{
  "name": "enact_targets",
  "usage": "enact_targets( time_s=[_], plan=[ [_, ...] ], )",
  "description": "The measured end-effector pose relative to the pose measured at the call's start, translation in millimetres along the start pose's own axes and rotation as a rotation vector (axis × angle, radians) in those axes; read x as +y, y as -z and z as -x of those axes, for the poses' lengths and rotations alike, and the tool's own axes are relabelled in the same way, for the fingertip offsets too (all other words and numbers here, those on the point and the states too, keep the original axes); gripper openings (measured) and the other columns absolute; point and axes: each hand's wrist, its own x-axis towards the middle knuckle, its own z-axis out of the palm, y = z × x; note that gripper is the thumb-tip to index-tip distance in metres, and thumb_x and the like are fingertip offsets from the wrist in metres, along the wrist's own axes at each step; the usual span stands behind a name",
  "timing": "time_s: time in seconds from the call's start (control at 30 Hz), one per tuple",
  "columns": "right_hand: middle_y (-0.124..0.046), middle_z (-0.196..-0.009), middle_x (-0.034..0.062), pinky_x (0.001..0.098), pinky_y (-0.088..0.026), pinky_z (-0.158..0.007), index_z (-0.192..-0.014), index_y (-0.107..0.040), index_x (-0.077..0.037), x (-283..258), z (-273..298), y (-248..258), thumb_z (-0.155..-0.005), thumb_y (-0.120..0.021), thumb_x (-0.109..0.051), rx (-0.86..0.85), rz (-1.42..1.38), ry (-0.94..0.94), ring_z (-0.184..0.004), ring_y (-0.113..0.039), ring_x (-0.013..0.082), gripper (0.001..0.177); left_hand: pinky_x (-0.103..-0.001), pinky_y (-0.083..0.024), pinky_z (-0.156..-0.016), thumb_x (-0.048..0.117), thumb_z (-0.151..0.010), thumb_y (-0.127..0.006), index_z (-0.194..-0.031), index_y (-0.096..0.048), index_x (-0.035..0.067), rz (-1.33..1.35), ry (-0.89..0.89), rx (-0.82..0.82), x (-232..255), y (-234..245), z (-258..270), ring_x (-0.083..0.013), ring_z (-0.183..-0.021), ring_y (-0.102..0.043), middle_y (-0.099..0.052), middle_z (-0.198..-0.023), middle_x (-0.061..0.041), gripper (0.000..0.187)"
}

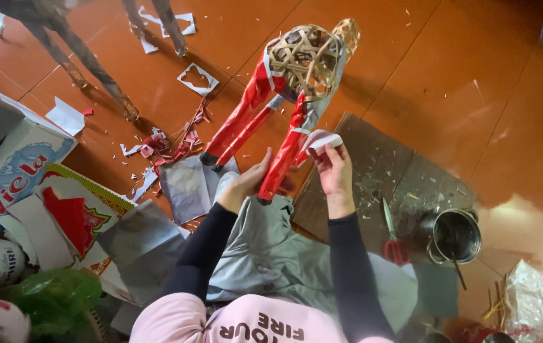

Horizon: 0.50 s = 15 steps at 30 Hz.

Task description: Assembling and decorating a paper/cardboard giraffe model by applying glue and colored paper strips.

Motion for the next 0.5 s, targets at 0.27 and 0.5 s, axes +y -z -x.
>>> enact_targets(
  time_s=[0.27,0.5],
  plan=[
    [-0.066,-0.130,0.0131,0.0412,-0.058,-0.098,-0.139,-0.056,-0.001,-9.6,21.0,-9.9,-0.104,-0.057,-0.011,0.089,0.186,-0.026,-0.115,-0.067,0.0232,0.037,-0.043,-0.058,-0.088,0.071,-0.089,-0.034,-0.140,-0.054,0.003,0.549,-0.003,-0.355,10.2,-19.7,-45.4,-0.0251,-0.106,-0.071,-0.071,-0.122,-0.013,0.087],
    [-0.069,-0.123,0.0119,0.0439,-0.061,-0.091,-0.133,-0.058,-0.001,-59.4,25.7,-12.4,-0.104,-0.055,-0.011,0.018,0.209,-0.075,-0.109,-0.069,0.0238,0.031,-0.036,-0.053,-0.105,0.061,-0.104,-0.038,-0.141,-0.057,0.001,0.602,-0.285,-0.149,56.7,-44.1,-56.8,-0.0230,-0.118,-0.067,-0.070,-0.131,-0.014,0.073]
  ],
)
